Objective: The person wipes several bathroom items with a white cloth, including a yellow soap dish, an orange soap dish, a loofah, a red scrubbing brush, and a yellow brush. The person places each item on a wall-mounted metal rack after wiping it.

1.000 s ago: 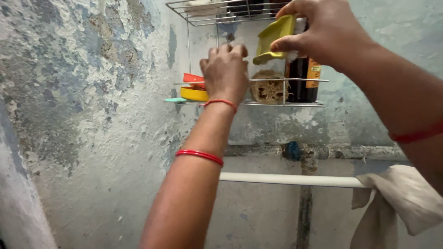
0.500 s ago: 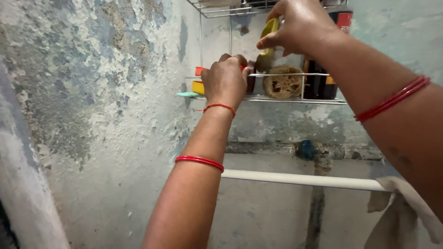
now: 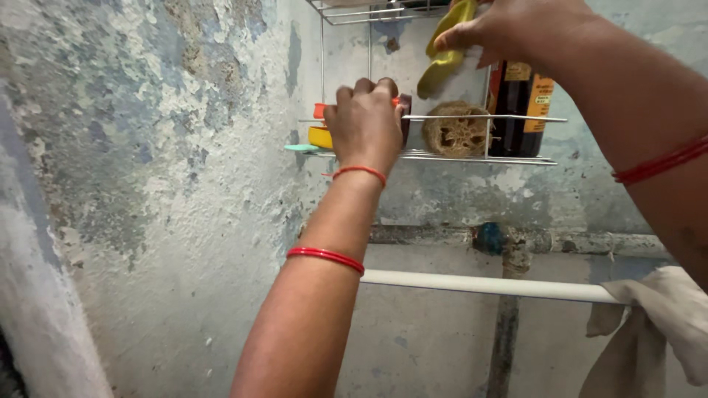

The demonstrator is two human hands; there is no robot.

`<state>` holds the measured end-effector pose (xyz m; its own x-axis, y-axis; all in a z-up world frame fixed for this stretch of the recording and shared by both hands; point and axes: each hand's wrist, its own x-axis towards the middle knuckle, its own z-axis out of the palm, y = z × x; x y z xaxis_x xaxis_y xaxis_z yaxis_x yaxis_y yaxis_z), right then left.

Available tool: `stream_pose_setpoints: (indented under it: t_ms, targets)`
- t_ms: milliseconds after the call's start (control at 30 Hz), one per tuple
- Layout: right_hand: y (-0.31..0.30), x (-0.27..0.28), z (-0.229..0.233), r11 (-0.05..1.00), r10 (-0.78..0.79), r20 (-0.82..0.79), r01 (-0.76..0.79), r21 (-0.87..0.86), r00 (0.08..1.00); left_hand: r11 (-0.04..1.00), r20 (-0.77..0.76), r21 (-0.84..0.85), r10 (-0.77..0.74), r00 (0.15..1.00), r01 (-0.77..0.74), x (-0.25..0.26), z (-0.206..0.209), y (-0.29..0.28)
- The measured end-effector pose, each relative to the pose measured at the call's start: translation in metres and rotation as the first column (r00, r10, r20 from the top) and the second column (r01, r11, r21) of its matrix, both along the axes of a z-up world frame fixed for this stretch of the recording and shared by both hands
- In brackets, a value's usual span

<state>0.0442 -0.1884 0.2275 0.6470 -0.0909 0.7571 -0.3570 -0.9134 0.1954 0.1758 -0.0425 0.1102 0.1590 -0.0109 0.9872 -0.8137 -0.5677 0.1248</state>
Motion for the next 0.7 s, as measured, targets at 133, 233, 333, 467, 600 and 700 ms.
stream_pose_setpoints:
  t_ms: [133,233,333,467,600,700]
  targets:
    - [-0.023,0.007,0.015,0.986,-0.064,-0.124,0.044,-0.160,0.990,0.998,0.205,0.040,0.043,0.978,-0.052,-0.017,-0.007,-0.014]
    - [-0.014,0.002,0.011,0.985,0.003,-0.013,0.000,0.175,1.000,0.983,0.064,0.181,-0.041,0.997,0.029,-0.042,-0.003,-0.028]
    - [-0.005,-0.010,0.004,0.982,-0.030,0.031,0.023,0.185,0.999,0.929,-0.197,0.365,0.018,0.980,0.056,-0.062,0.009,-0.036]
    - [-0.035,-0.018,0.001,0.891,0.103,-0.037,-0.108,-0.440,0.994,0.927,-0.251,0.351,-0.046,0.967,0.135,-0.080,0.014,-0.050]
    - [-0.052,-0.019,-0.003,0.856,0.130,0.000,-0.112,-0.505,0.992,0.940,-0.209,0.293,-0.117,0.971,0.176,-0.072,0.011,-0.055]
    - [-0.029,-0.024,-0.003,0.934,0.085,0.057,-0.060,-0.351,0.995,0.900,-0.348,0.351,-0.130,0.929,0.257,-0.060,0.009,-0.049]
